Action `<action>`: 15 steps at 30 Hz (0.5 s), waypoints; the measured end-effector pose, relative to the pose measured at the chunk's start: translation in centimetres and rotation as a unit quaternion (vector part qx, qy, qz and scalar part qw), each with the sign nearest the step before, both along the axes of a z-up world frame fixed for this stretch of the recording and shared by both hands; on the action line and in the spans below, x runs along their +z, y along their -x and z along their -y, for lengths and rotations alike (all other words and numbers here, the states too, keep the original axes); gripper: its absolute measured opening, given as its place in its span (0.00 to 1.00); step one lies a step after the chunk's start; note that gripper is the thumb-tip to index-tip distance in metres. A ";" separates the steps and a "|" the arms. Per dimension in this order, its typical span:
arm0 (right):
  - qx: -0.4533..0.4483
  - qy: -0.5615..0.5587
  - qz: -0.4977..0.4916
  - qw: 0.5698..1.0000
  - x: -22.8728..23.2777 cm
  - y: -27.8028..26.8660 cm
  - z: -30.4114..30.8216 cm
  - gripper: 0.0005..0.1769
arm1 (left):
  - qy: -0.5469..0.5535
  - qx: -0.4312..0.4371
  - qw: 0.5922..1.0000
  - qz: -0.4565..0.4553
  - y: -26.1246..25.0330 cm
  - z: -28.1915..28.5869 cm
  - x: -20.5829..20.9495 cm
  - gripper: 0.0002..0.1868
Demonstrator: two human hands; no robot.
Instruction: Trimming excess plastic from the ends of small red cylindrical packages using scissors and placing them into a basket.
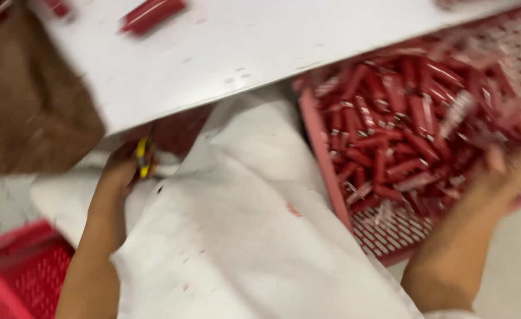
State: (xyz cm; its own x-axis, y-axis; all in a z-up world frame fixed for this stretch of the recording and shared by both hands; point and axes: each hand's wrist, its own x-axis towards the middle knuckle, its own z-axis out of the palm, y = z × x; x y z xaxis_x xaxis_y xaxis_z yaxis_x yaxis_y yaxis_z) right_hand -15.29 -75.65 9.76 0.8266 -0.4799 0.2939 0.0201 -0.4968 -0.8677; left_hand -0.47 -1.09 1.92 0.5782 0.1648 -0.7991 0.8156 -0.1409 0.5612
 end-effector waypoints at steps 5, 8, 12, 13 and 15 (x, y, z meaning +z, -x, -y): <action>-0.147 -0.536 0.278 0.783 4.1 0.6 -8.9 0.11 | 0.201 0.128 0.969 0.065 0.3 -0.8 0.4 0.22; -0.023 -0.304 -0.060 0.950 4.6 1.2 -24.7 0.02 | 0.239 0.137 0.960 0.053 2.5 -2.3 1.9 0.14; 0.402 -0.005 -0.194 0.895 -3.2 -4.2 -29.9 0.19 | 0.275 0.083 0.946 0.150 6.0 -5.2 2.9 0.30; 0.398 -0.111 -0.236 0.879 -4.4 -6.7 -32.8 0.16 | 0.261 0.051 0.949 0.169 7.2 -6.2 3.7 0.35; 0.394 -0.214 -0.280 0.849 -6.8 -11.2 -37.8 0.14 | 0.247 0.028 0.951 0.186 9.6 -7.7 5.3 0.40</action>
State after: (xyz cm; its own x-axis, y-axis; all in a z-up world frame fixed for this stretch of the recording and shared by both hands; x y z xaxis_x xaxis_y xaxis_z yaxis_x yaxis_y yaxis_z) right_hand -4.10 -37.89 2.97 0.8932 0.3227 -0.3131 -0.2752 -0.1582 -0.9483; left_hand -10.11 6.63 7.21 0.8377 -0.1384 -0.5283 0.5457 0.2522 0.7991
